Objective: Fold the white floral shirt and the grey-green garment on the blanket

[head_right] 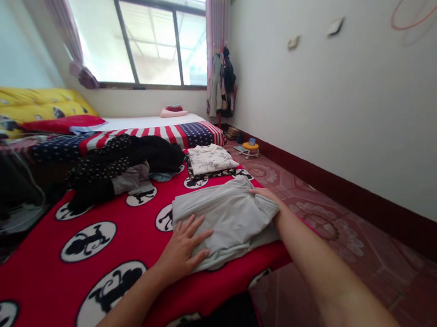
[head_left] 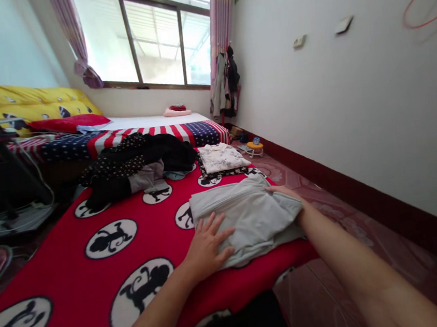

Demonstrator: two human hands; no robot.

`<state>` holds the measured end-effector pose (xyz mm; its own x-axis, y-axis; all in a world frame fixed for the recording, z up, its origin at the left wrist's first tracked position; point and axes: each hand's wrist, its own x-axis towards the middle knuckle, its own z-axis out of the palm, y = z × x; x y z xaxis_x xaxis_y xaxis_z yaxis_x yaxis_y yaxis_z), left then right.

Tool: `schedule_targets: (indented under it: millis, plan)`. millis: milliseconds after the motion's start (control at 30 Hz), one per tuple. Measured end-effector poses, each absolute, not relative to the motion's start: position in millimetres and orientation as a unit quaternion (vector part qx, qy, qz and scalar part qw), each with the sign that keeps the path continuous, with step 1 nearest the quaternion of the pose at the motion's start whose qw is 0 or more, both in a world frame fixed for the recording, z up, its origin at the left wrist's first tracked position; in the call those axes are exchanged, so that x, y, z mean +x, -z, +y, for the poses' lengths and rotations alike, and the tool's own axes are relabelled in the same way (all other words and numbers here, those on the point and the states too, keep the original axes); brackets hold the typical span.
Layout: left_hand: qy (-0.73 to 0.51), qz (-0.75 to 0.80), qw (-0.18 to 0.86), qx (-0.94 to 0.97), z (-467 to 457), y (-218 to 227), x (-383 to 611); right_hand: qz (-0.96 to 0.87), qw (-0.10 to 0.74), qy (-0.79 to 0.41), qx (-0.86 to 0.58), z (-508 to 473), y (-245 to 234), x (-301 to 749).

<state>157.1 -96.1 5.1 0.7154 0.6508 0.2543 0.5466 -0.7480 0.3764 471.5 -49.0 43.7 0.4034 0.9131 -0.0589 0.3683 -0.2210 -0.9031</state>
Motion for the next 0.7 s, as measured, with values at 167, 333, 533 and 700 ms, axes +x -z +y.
schedule_targets:
  millis: [167, 333, 533, 700]
  plan:
    - [-0.196, 0.311, 0.082, 0.926, -100.8, 7.8, 151.5, -0.422, 0.382, -0.308, -0.762, -54.2, -44.3, 509.8]
    - [-0.242, 0.321, 0.071, 0.913, -104.8, 7.0, 151.3, -0.432, 0.298, -0.288, -0.801, -91.2, -48.0, 514.6]
    - [-0.297, 0.309, 0.09, 0.899, -105.6, 4.3, 152.4, -0.565, 0.326, -0.2, -0.731, -117.2, -55.5, 514.2]
    - [-0.353, 0.305, 0.149, 0.872, -102.9, 4.9, 151.7, -0.574, 0.14, 0.03, -0.806, -127.4, -49.1, 499.8]
